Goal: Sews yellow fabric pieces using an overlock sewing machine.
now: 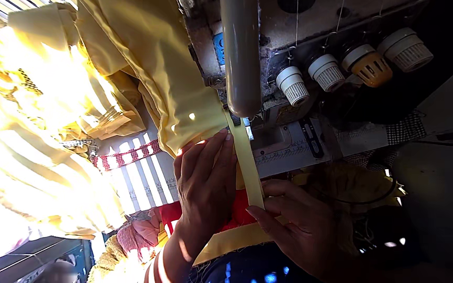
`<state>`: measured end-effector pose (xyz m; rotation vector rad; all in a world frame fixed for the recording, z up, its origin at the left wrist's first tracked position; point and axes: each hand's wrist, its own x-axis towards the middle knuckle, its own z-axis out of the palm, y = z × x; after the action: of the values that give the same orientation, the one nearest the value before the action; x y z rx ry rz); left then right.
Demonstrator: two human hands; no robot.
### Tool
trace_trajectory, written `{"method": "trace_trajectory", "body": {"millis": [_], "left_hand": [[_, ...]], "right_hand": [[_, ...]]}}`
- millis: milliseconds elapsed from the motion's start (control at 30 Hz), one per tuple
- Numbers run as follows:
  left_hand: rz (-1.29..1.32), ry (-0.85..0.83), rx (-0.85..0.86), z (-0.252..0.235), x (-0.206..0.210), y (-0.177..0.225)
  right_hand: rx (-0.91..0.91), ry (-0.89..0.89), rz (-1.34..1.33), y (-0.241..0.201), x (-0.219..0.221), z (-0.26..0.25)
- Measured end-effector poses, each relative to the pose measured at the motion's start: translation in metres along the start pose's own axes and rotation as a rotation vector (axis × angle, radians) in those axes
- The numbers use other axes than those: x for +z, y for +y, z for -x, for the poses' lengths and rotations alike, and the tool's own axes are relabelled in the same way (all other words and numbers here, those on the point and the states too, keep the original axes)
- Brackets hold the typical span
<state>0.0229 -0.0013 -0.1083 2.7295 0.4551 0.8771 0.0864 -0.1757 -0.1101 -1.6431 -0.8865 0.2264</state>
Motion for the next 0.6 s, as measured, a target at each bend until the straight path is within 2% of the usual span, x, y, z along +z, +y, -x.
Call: {"method": "trace_trajectory", "body": {"millis": [133, 333, 600], "left_hand": [[0.000, 0.005, -0.008, 0.000, 0.001, 0.001], [0.009, -0.027, -0.004, -0.003, -0.001, 0.000], [-0.012, -0.104, 0.038, -0.023, -0.002, -0.010]], "right_hand": [[0.003, 0.006, -0.006, 0.000, -0.001, 0.000], [0.170, 0.004, -0.055, 0.027, 0.009, 0.003], [0.122, 0.029, -0.045, 0.025, 0.009, -0.013]]}}
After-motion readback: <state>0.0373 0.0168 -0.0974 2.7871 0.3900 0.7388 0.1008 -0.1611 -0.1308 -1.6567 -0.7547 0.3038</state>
